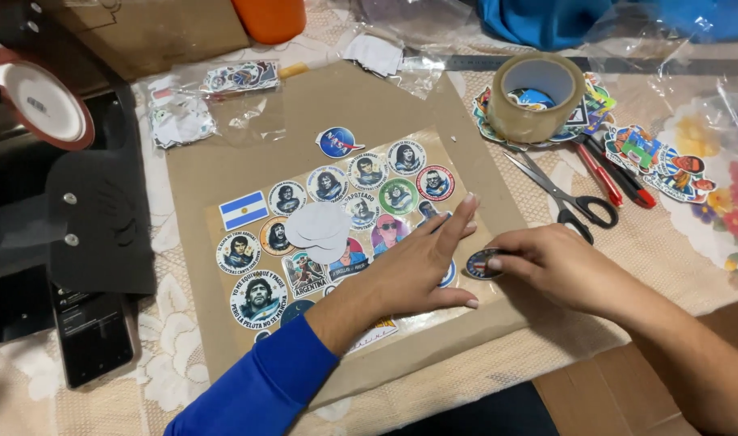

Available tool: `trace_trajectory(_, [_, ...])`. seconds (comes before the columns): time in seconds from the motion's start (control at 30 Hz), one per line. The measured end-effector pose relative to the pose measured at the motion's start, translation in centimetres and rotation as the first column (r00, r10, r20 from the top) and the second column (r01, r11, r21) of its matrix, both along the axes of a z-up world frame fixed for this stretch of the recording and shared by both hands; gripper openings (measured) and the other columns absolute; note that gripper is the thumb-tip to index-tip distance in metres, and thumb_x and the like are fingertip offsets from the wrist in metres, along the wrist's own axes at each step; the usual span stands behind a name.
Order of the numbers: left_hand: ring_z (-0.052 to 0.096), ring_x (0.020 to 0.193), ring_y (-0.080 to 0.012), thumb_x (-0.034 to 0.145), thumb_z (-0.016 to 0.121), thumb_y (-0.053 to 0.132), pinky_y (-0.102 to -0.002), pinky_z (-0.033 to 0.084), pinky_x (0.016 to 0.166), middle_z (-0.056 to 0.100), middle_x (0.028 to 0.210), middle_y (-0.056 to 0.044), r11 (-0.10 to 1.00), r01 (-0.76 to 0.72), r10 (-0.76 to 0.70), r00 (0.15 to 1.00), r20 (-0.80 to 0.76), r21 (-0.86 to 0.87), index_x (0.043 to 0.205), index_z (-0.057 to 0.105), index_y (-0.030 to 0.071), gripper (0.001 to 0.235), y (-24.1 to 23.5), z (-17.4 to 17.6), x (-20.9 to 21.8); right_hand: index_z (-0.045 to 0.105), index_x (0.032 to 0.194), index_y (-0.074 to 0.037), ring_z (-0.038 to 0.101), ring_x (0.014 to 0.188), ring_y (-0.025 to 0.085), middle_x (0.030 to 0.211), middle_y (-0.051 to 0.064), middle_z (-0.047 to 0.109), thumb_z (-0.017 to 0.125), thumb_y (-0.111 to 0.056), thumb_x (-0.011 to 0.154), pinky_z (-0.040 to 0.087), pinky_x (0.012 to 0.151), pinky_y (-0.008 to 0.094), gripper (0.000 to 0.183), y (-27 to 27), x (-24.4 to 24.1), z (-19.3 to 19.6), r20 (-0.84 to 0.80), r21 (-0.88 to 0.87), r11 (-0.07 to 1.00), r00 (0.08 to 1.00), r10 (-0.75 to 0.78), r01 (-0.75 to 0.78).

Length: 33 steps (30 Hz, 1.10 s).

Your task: Arranging various stickers on a cardboard sheet and applying transfer tape, using scissors for trimming.

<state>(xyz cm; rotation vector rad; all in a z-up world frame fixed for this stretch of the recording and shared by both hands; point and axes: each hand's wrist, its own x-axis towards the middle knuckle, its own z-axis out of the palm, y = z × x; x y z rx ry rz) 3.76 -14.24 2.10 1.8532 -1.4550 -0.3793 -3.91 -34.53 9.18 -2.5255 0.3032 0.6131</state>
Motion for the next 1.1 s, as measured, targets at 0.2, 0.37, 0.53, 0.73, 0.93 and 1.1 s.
trace_trajectory(0.2, [0.065, 0.122, -0.0283, 0.094, 0.063, 0.019, -0.045, 0.047, 0.11, 0.058, 0.139, -0.016, 0.899, -0.328, 0.094, 0.792, -0.604, -0.29, 0.158, -0.014, 0.017, 0.1, 1.0, 4.1, 0.3, 0.079, 0.096, -0.008, 0.069, 0.083, 0.015, 0.088, 0.004, 0.077, 0.072, -0.011, 0.084, 0.052, 0.079, 0.027, 0.014, -1.6, -2.0, -1.9, 0.71, 0.237, 0.957, 0.702, -0.051, -0.17])
trace_trajectory(0.37, [0.06, 0.126, -0.0238, 0.097, 0.058, 0.004, -0.042, 0.033, 0.12, 0.068, 0.124, -0.009, 0.81, -0.419, 0.184, 0.846, -0.5, -0.41, 0.16, 0.0, 0.007, 0.086, 4.5, 7.8, -1.2, 0.073, 0.088, -0.003, 0.067, 0.075, 0.022, 0.088, 0.011, 0.072, 0.064, -0.004, 0.088, 0.055, 0.073, 0.031, 0.009, 1.5, -1.3, 0.9, 0.952, -0.19, 0.9, 0.151, 0.267, -0.392])
trace_trajectory(0.53, [0.064, 0.13, -0.0334, 0.103, 0.046, -0.002, -0.047, 0.044, 0.121, 0.067, 0.132, -0.016, 0.764, -0.361, 0.218, 0.925, -0.313, -0.535, 0.159, 0.001, 0.004, 0.072, 6.8, 8.7, -2.0, 0.074, 0.103, -0.006, 0.061, 0.078, 0.021, 0.098, 0.009, 0.07, 0.062, -0.003, 0.092, 0.058, 0.075, 0.033, 0.017, 4.1, 1.4, 3.4, 0.828, -0.556, 0.749, -0.169, 0.534, -0.361])
trace_trajectory(0.73, [0.057, 0.146, -0.0371, 0.097, 0.043, -0.018, -0.056, 0.035, 0.128, 0.059, 0.149, -0.009, 0.837, -0.183, 0.356, 0.898, 0.26, -0.516, 0.159, 0.006, 0.01, 0.078, 7.5, 6.8, -1.0, 0.07, 0.108, 0.001, 0.07, 0.088, 0.022, 0.104, 0.01, 0.067, 0.057, -0.006, 0.093, 0.058, 0.08, 0.032, 0.021, 3.5, 1.9, 0.6, 0.904, -0.387, 0.737, -0.072, 0.421, -0.554])
trace_trajectory(0.93, [0.071, 0.121, -0.0346, 0.108, 0.062, 0.002, -0.049, 0.049, 0.112, 0.07, 0.129, -0.014, 0.749, -0.062, 0.536, 0.643, 0.547, -0.66, 0.153, 0.011, 0.009, 0.069, 7.9, 6.2, -0.6, 0.07, 0.115, -0.005, 0.069, 0.104, 0.022, 0.116, 0.007, 0.068, 0.059, -0.01, 0.093, 0.06, 0.095, 0.036, 0.026, 2.1, 0.7, 1.5, 0.853, -0.421, 0.685, -0.003, 0.522, -0.595])
trace_trajectory(1.1, [0.071, 0.119, -0.0345, 0.117, 0.037, 0.019, -0.05, 0.049, 0.107, 0.073, 0.126, -0.012, 0.77, -0.051, 0.516, 0.636, 0.573, -0.636, 0.151, 0.012, 0.009, 0.044, 8.3, 6.2, -1.2, 0.071, 0.111, -0.001, 0.073, 0.103, 0.023, 0.117, 0.013, 0.069, 0.051, -0.014, 0.096, 0.064, 0.094, 0.037, 0.028, 2.5, 1.3, 1.5, 0.895, -0.287, 0.665, 0.055, 0.443, -0.689])
